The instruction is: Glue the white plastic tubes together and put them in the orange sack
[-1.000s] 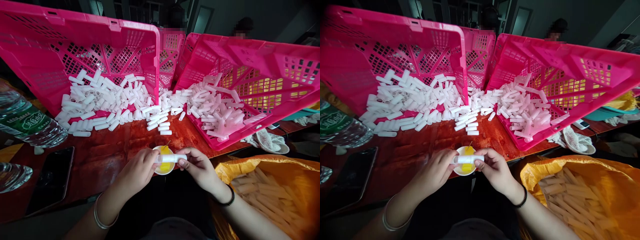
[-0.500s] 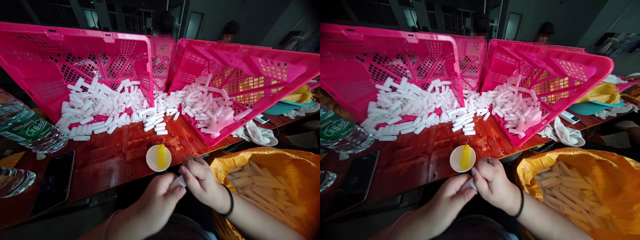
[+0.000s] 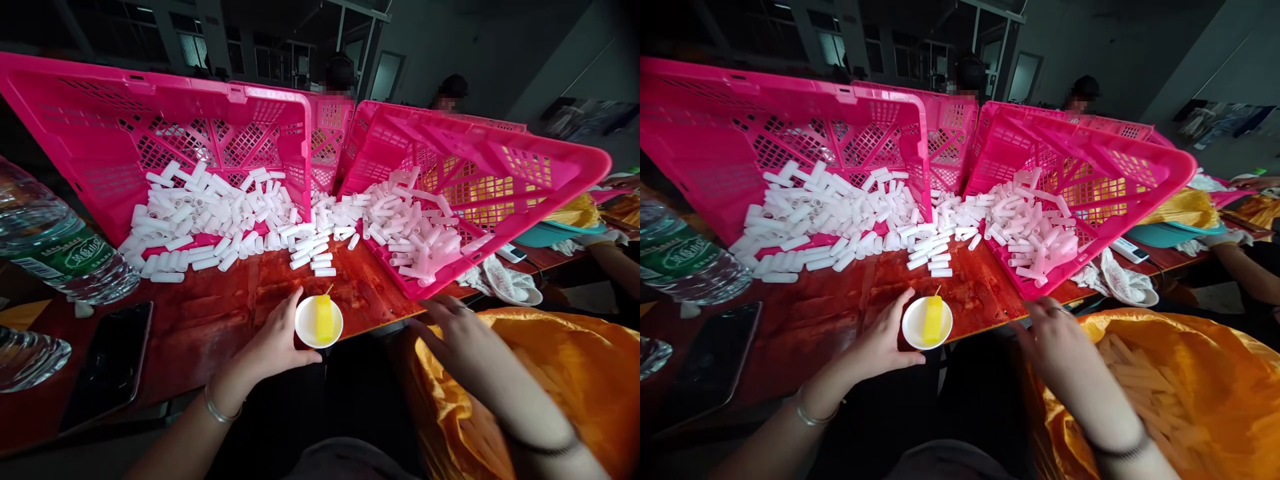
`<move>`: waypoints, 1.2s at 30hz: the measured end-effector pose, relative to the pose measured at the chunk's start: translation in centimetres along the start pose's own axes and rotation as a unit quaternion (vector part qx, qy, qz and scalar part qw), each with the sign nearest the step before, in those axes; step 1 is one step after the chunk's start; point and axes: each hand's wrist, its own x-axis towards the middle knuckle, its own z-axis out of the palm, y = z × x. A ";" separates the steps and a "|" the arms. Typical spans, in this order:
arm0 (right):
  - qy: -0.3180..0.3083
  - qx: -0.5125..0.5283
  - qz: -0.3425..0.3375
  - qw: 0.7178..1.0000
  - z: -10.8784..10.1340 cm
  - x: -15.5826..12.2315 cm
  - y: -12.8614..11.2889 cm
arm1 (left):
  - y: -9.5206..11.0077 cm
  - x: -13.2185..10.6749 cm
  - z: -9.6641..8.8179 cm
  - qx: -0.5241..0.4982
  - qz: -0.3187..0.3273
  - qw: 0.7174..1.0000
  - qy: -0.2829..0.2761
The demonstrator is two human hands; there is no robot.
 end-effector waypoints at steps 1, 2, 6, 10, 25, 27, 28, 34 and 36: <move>-0.028 0.020 -0.020 0.999 0.8 2.2 -2.3 | -0.2 0.1 0.3 -0.007 0.002 1.000 0.003; -0.059 0.040 -0.048 0.996 1.6 4.3 -4.7 | -0.1 0.2 0.6 -0.009 0.007 1.000 0.013; -0.200 -0.003 -0.155 0.967 2.9 10.3 -11.4 | 0.5 0.1 1.1 -0.020 0.019 0.998 0.049; -0.235 -0.041 -0.208 0.949 2.9 11.3 -14.1 | 0.5 0.0 1.1 -0.027 0.019 0.997 0.068; -0.243 0.149 -0.128 0.950 5.0 10.5 -10.8 | 0.7 -0.1 1.2 -0.028 -0.001 0.997 0.078; -0.225 0.279 -0.083 0.930 5.9 9.8 -9.9 | 0.7 -0.1 1.2 -0.030 0.002 0.997 0.078; -0.220 0.346 -0.056 0.911 6.5 9.5 -9.5 | 0.7 -0.2 1.2 -0.030 0.003 0.996 0.079; -0.240 0.475 0.023 0.847 9.6 9.2 -7.7 | 0.6 -0.2 1.4 -0.026 0.005 0.995 0.095; -0.234 0.465 0.019 0.854 9.2 9.6 -7.2 | 0.5 -0.2 1.4 -0.018 0.003 0.996 0.092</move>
